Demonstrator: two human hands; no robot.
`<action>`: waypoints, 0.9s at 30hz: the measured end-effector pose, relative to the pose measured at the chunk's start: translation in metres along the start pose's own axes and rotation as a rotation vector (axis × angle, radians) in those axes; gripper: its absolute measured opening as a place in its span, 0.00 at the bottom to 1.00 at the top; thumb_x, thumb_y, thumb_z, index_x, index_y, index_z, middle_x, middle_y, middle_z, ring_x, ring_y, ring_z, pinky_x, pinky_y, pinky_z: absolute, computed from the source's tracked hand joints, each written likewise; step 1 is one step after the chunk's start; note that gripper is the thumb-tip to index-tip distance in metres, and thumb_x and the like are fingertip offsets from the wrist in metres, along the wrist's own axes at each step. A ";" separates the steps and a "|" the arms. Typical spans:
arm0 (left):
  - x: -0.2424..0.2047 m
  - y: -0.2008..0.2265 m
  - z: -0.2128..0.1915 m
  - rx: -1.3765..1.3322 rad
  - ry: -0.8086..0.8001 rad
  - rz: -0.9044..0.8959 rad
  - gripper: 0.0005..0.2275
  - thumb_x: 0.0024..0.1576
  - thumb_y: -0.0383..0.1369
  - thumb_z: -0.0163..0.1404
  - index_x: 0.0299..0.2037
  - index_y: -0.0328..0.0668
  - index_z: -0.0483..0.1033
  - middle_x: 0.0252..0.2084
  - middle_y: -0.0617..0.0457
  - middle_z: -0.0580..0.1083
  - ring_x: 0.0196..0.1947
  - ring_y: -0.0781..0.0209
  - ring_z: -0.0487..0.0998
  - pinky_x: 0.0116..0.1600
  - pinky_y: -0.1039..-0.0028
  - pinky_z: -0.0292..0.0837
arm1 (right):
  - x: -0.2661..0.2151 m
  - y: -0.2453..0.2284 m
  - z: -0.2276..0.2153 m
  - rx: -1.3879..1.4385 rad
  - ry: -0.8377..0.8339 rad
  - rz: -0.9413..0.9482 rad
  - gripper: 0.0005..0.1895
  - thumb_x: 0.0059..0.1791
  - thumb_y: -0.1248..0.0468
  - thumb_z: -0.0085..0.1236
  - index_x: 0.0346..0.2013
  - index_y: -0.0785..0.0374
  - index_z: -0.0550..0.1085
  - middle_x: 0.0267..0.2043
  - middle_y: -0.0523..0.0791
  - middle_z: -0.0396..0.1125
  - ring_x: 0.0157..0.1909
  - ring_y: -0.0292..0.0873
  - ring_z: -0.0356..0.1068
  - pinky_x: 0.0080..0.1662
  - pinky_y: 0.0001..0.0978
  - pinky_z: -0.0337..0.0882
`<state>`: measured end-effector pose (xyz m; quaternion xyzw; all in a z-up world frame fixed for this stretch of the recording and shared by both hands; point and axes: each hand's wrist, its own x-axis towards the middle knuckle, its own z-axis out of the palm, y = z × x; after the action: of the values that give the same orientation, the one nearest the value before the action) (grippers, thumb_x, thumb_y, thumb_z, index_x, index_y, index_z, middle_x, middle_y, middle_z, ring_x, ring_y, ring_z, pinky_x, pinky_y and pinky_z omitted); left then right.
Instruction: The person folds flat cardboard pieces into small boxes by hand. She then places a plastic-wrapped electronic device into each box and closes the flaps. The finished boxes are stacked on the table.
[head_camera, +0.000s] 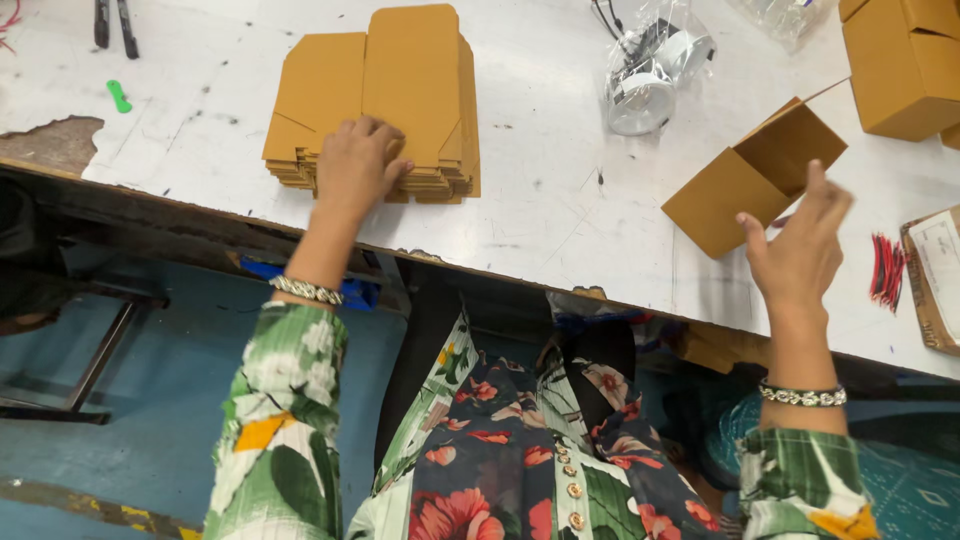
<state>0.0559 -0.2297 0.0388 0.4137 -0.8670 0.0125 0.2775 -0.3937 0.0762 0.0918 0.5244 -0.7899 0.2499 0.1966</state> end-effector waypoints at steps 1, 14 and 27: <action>0.005 -0.004 -0.003 0.017 -0.032 0.060 0.20 0.49 0.45 0.65 0.50 0.51 0.80 0.50 0.55 0.76 0.51 0.50 0.75 0.53 0.58 0.70 | -0.006 -0.001 0.002 0.054 0.034 -0.006 0.42 0.52 0.63 0.71 0.75 0.66 0.58 0.65 0.57 0.55 0.43 0.47 0.72 0.45 0.41 0.73; 0.051 -0.004 -0.016 0.002 -0.336 -0.052 0.27 0.53 0.52 0.61 0.59 0.49 0.74 0.59 0.42 0.68 0.59 0.45 0.69 0.57 0.54 0.67 | -0.136 -0.098 0.084 0.266 -0.136 -0.160 0.28 0.43 0.59 0.68 0.56 0.56 0.72 0.61 0.48 0.62 0.61 0.54 0.65 0.56 0.48 0.65; 0.007 -0.123 -0.026 -0.205 -0.120 -0.777 0.24 0.50 0.47 0.65 0.50 0.37 0.81 0.40 0.43 0.81 0.39 0.51 0.83 0.46 0.63 0.78 | -0.139 -0.100 0.100 0.309 -0.180 -0.052 0.27 0.42 0.53 0.67 0.55 0.51 0.74 0.63 0.46 0.60 0.64 0.54 0.58 0.63 0.52 0.57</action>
<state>0.1536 -0.3092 0.0387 0.6808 -0.6574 -0.2039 0.2505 -0.2544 0.0852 -0.0491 0.5889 -0.7427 0.3151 0.0488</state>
